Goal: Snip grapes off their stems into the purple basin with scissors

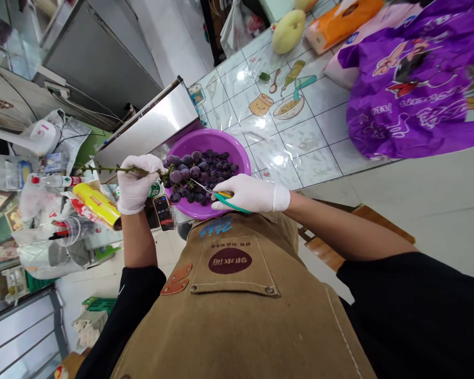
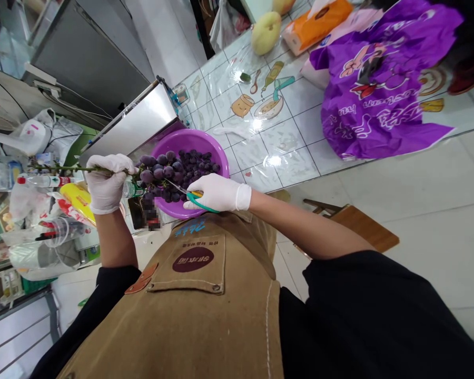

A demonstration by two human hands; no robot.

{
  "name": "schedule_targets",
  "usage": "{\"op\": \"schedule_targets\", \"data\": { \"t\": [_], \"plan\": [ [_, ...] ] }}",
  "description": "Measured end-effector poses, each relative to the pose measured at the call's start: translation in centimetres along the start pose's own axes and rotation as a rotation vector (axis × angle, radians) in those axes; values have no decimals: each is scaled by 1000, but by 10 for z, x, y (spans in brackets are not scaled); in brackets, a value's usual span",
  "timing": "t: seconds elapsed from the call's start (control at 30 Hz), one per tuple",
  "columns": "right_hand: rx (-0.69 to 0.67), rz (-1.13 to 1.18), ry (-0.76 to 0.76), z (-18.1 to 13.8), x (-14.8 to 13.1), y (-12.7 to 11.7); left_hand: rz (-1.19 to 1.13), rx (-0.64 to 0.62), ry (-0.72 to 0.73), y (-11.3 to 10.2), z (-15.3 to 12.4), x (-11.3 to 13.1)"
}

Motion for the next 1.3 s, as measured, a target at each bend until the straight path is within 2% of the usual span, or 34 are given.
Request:
{"op": "schedule_targets", "data": {
  "t": [0.17,0.33,0.43,0.63,0.77,0.9,0.97,1.1,1.3],
  "plan": [
    [24,102,-4,-1,3,2,-9,58,-7,-8,-2,-7],
    [-112,303,29,-7,16,20,5,167,27,-24,-2,-8],
    [-140,369,30,-11,21,25,3,172,33,-28,0,-6],
    [-125,406,-74,-22,6,19,46,90,22,-12,0,6],
    [-200,593,-79,-21,-4,23,102,15,-15,4,-4,6],
    [-283,680,-82,-12,-7,28,110,-8,-44,10,-11,4],
    [-237,736,-73,-10,-5,25,101,-10,-54,11,-16,5],
    [-41,821,-49,-14,6,8,114,-7,-77,12,-26,7],
    [-22,584,65,-24,17,7,263,-103,-159,21,-33,6]
  ]
}}
Point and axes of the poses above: each hand's wrist, its own z-axis towards the middle knuckle, its own y-axis out of the palm, x = y × z, the point moved 10 cm from there along z, towards the middle knuckle, and after that the axes turned 10 degrees about -z, right-handed, at the moved point
